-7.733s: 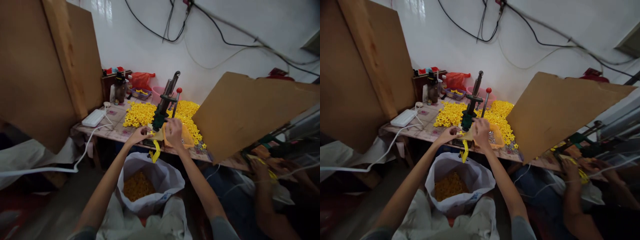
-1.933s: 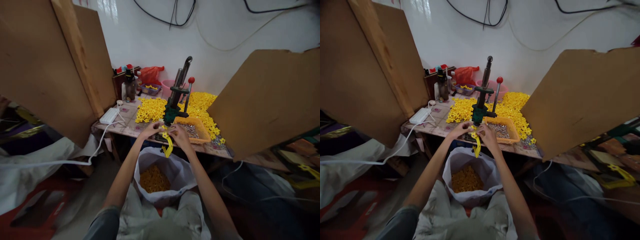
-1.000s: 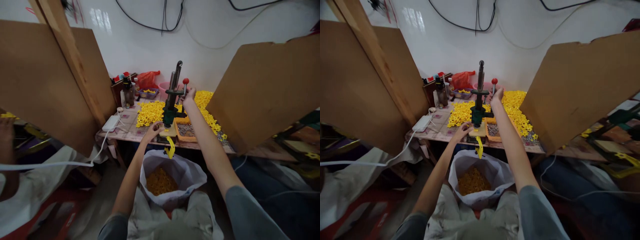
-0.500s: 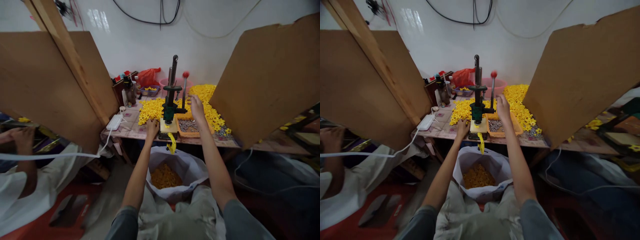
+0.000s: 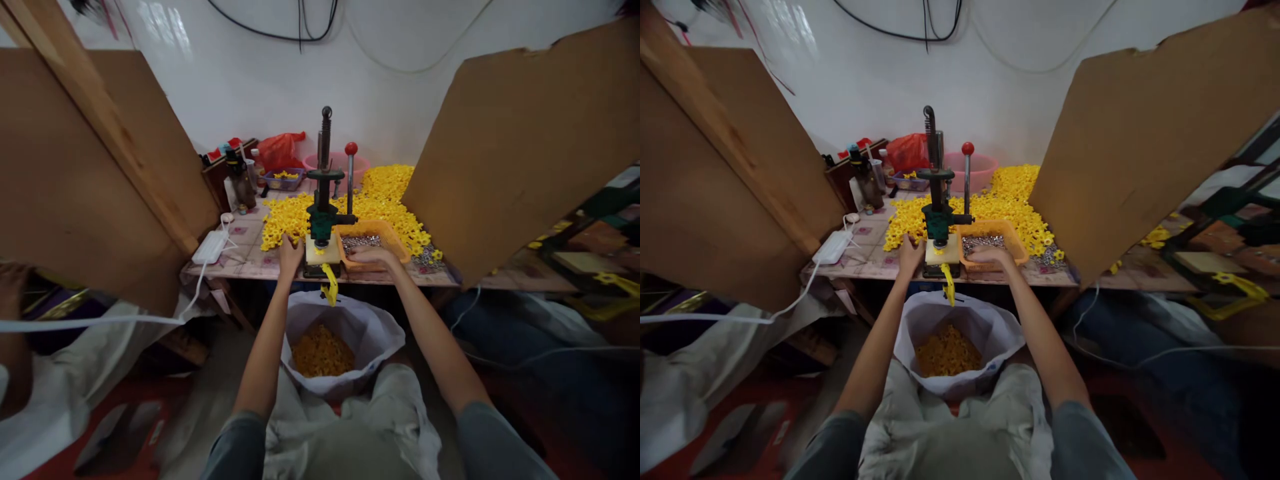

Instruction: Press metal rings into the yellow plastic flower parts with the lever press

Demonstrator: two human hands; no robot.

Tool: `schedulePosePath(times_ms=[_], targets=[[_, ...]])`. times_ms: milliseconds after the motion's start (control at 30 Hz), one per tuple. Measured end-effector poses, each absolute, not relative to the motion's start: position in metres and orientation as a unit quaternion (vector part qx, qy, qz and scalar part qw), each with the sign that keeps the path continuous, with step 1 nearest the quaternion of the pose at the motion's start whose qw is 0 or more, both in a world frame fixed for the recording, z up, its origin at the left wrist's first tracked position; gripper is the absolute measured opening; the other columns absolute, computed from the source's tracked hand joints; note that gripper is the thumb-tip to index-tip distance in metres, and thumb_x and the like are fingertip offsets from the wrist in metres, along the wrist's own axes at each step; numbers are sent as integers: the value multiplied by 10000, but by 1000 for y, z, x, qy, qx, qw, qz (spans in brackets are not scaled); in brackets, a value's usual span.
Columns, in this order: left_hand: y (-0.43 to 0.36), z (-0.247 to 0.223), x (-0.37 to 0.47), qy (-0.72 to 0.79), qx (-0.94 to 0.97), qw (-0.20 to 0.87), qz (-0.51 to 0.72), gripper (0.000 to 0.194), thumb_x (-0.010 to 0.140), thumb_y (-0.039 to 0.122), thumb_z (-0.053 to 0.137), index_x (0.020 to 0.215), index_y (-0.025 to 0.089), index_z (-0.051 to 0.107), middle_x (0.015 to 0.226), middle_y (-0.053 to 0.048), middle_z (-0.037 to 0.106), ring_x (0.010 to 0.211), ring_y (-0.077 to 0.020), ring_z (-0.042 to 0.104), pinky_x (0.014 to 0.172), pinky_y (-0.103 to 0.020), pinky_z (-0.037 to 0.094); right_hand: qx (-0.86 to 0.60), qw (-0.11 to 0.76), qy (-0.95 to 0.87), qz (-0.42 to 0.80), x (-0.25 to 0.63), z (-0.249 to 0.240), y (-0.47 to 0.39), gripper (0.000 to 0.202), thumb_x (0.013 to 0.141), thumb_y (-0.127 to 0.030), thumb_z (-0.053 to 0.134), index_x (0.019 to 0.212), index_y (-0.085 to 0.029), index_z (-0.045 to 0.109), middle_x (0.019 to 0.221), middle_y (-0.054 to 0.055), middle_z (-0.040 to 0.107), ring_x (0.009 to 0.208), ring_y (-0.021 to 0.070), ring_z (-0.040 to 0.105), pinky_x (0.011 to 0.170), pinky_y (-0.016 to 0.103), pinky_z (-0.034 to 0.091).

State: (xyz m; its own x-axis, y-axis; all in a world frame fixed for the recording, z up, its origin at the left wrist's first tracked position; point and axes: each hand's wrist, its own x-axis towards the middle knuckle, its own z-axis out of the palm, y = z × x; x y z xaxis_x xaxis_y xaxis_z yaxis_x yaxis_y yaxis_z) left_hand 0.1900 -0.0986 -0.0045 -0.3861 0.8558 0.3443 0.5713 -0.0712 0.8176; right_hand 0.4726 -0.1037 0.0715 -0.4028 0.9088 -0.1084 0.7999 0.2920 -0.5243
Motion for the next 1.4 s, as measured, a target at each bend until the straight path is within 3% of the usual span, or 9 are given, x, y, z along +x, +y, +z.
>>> schedulePosePath(times_ms=[167,300,433,567,900,1100,1233,1333,1400], targets=[[-103,-8,178,558,486,243,627,302,1004,391,703,1208,238,540,1133,-82,686,1070,-225,711,928,-345,592,-504,123,-809,277,482,59,-99,167,825,-214,612,816,-162,771,792,37,738,778,201,648,732,274,508],[-111,-6,178,438,535,358,628,538,1018,561,692,1423,246,528,1228,-110,720,960,-210,747,794,-336,634,-559,238,-785,122,477,58,-111,285,974,-302,607,970,-151,849,921,98,765,878,235,671,812,315,505],[-113,-3,182,395,604,376,580,509,957,576,766,1303,209,695,1271,-136,766,1177,-274,742,961,-378,634,-555,274,-785,-21,445,68,-133,332,1042,-355,613,1120,-179,884,1080,143,762,1025,271,666,920,361,489],[-116,0,180,399,629,387,544,472,917,497,804,1274,189,770,1329,-139,773,1233,-281,728,1022,-373,598,-517,216,-828,-24,411,74,-150,267,1038,-291,636,1040,-216,892,1039,105,783,1033,254,660,955,361,475],[-125,7,174,375,668,423,484,561,762,575,909,1126,154,839,1004,-84,793,863,-208,694,768,-301,545,-389,190,-900,-53,417,95,-172,335,1127,-331,545,1131,-223,861,1122,104,809,1052,248,700,956,356,470],[-129,11,175,344,674,435,488,542,707,567,943,1027,153,802,899,-46,742,801,-169,632,737,-274,493,-324,54,-925,-190,399,110,-175,257,1088,-169,558,1142,-144,808,1114,149,782,1112,281,664,991,377,422],[-130,12,174,346,675,439,482,533,704,554,941,1014,148,789,757,7,650,667,-124,505,630,-256,388,-282,23,-937,-205,397,107,-178,361,1129,-231,454,1179,-111,790,1100,172,778,1080,297,639,993,420,425],[-130,12,174,343,672,440,487,535,710,549,933,1023,143,781,745,15,631,631,-106,441,595,-249,336,-291,70,-936,-185,406,111,-181,412,1133,-306,423,1259,-136,776,1076,169,767,1054,302,643,984,445,446],[-130,12,175,343,666,441,494,542,720,548,920,1052,143,776,779,6,654,630,-103,435,588,-246,321,-371,208,-884,-191,413,125,-171,461,1137,-364,379,1328,-158,744,1131,177,745,1113,318,648,1019,478,459]])
